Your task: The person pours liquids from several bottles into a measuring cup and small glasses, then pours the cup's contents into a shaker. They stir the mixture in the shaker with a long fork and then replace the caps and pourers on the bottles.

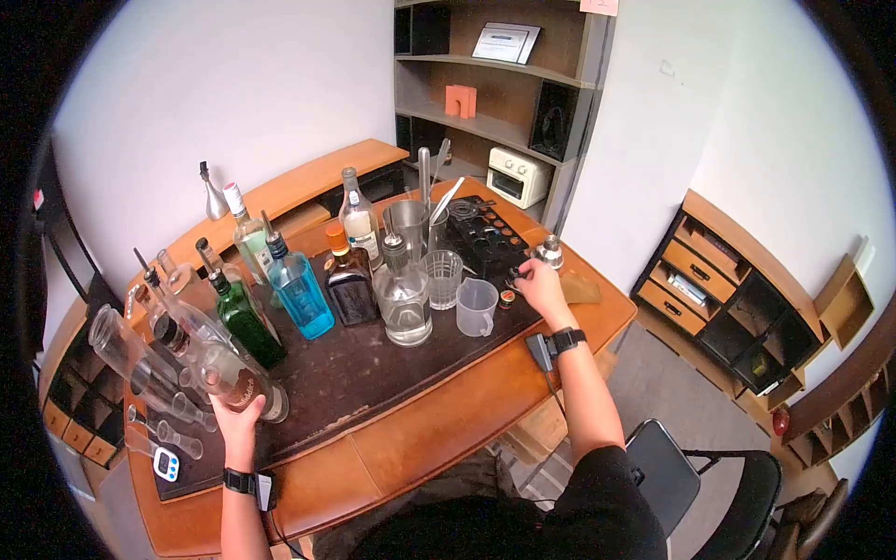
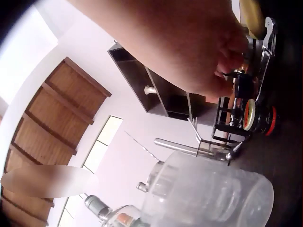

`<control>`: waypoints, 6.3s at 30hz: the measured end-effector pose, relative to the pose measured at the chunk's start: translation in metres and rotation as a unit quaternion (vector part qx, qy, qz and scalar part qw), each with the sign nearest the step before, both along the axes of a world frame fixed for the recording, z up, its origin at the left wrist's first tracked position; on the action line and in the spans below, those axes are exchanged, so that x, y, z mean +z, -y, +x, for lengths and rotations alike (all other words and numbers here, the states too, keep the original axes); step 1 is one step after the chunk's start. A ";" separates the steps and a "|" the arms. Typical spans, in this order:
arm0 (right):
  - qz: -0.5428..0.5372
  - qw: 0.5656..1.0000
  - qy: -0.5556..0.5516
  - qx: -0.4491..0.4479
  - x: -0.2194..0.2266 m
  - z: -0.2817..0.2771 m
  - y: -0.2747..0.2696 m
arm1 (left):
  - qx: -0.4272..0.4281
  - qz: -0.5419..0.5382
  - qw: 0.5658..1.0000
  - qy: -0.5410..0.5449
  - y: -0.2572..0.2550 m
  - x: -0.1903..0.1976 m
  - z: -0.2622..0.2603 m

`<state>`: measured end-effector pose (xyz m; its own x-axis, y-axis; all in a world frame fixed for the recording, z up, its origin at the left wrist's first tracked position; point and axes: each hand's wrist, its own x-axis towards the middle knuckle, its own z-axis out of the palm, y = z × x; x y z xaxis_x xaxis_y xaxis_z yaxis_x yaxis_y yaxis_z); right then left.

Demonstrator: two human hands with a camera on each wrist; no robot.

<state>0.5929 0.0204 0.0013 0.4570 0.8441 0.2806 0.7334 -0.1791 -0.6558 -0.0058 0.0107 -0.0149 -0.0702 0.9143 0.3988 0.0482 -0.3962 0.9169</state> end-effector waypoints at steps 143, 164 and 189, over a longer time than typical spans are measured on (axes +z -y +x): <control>0.131 0.836 -0.012 0.533 0.108 -0.352 0.007 | -0.063 -0.060 0.996 -0.005 0.003 0.014 0.001; -0.068 0.859 0.200 0.466 0.009 -0.335 -0.039 | -0.017 -0.079 0.997 -0.005 0.004 0.000 -0.005; -0.029 0.859 0.213 0.464 0.012 -0.342 -0.029 | -0.003 -0.071 0.997 -0.029 0.002 -0.004 -0.008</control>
<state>0.2511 0.0494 0.0130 -0.5540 0.8082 0.2001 0.7496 0.5887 -0.3024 -0.0138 0.0086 -0.0186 -0.0445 0.9625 0.2677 0.0998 -0.2623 0.9598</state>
